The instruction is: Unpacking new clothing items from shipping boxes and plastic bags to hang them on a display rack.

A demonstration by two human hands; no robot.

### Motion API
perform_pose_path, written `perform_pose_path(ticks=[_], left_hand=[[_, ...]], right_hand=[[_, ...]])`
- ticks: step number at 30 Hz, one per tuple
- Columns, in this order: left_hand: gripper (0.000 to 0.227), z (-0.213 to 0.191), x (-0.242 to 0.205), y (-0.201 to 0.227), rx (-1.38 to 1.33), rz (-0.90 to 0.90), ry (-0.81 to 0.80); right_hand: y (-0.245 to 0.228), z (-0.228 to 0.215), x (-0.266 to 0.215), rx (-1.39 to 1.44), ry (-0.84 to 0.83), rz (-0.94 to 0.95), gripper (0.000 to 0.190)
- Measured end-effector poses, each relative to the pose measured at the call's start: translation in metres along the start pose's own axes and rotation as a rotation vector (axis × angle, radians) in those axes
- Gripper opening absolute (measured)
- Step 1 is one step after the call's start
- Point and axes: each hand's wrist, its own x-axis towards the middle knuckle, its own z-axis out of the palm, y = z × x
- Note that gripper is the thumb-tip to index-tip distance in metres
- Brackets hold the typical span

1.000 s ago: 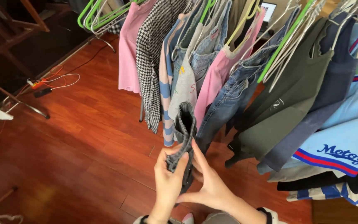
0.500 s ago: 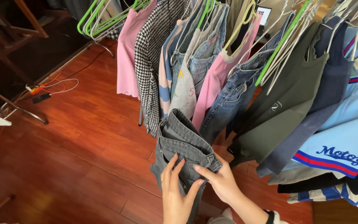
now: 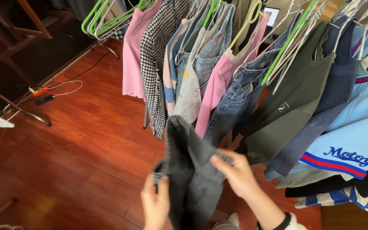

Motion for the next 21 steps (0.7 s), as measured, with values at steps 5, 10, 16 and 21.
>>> perform_pose_path(ticks=[5, 10, 16, 21], left_hand=[[0.027, -0.086, 0.007, 0.002, 0.262, -0.033, 0.535], [0.038, -0.139, 0.004, 0.015, 0.270, 0.351, 0.709], [0.041, -0.160, -0.003, 0.059, 0.243, 0.430, 0.588], [0.048, -0.158, 0.012, 0.094, 0.207, 0.283, 0.628]], right_hand=[[0.000, -0.067, 0.032, 0.232, 0.488, -0.029, 0.021], [-0.050, -0.048, 0.027, -0.124, 0.403, -0.110, 0.015], [-0.053, -0.023, 0.069, -0.046, 0.344, -0.078, 0.015], [-0.050, -0.005, 0.109, -0.317, 0.258, -0.219, 0.016]])
